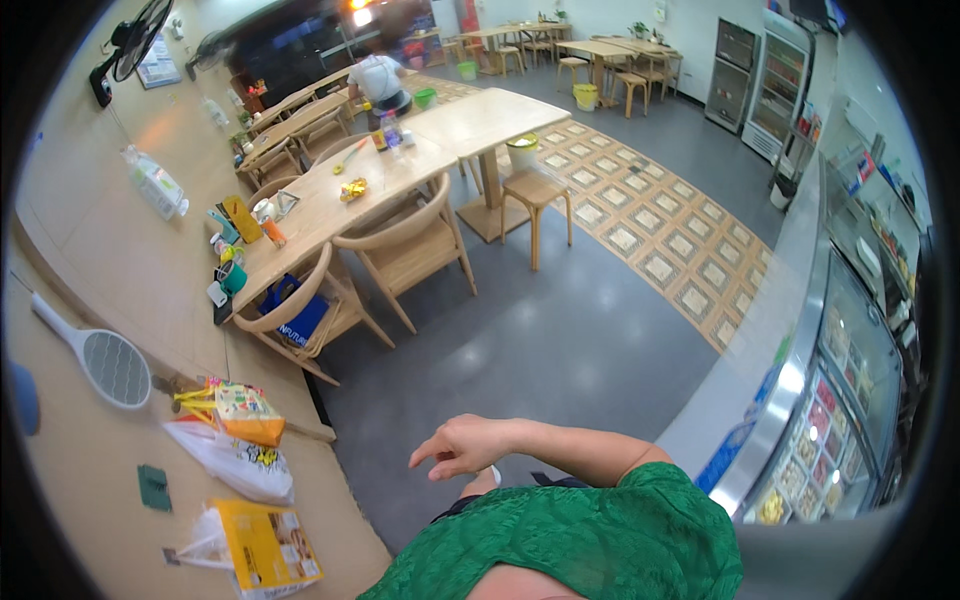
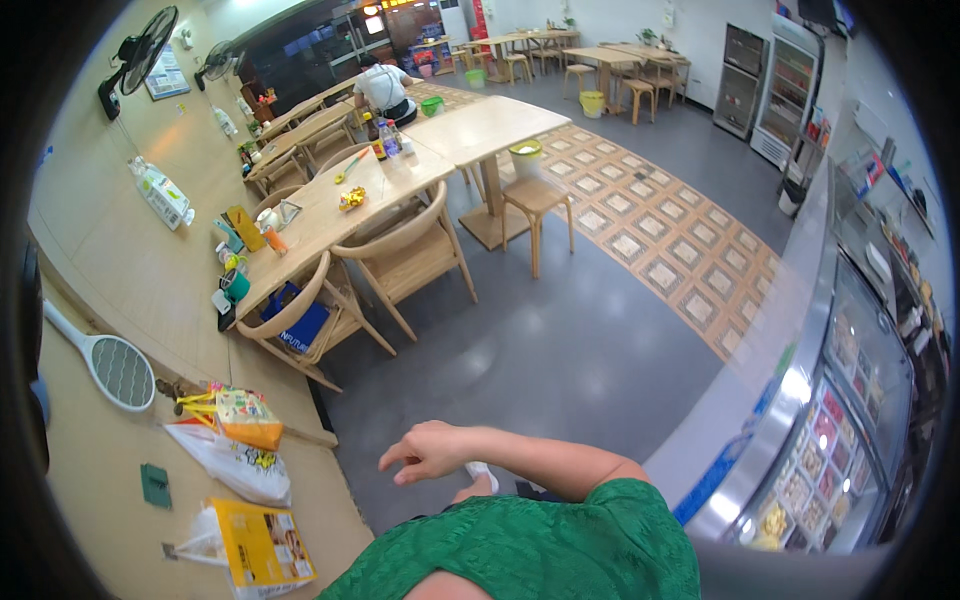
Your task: The person sweeps the tiled floor of a restaurant or cafe using a broom and dustpan. They move chairs to access areas underneath, sweep debris into the dustpan, and empty it into a trash bin. The person then washes their hands in a kitchen sink and dries them with a towel.
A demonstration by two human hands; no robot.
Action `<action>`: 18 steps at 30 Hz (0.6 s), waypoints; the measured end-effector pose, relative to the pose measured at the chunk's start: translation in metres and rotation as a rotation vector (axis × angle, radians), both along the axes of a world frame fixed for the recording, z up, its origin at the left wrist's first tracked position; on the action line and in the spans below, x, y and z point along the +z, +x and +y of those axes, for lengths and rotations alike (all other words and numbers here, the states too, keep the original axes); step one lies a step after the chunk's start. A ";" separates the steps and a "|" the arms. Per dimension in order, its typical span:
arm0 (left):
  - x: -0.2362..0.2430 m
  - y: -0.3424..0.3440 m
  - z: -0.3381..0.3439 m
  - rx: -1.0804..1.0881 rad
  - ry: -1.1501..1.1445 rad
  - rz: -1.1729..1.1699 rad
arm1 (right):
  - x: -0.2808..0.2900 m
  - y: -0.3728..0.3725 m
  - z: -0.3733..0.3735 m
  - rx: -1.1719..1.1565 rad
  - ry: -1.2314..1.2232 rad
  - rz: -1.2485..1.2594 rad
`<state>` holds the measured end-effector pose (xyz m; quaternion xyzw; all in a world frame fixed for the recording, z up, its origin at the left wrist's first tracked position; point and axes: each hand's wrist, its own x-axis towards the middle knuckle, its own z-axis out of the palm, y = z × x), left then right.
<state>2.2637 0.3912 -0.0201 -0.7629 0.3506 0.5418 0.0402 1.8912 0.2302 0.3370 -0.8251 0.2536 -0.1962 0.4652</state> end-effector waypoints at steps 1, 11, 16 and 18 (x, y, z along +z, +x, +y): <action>-0.004 0.005 -0.022 0.068 0.025 -0.013 | -0.010 -0.003 -0.027 -0.054 -0.029 0.085; -0.015 -0.030 -0.392 0.517 -0.474 0.565 | -0.073 -0.066 -0.371 -0.836 0.039 -0.116; 0.151 -0.153 -0.561 0.156 -0.718 0.719 | -0.101 -0.144 -0.548 -1.239 -0.062 -0.295; 0.159 -0.167 -0.601 0.179 -0.747 0.805 | -0.103 -0.168 -0.637 -1.332 -0.289 -0.243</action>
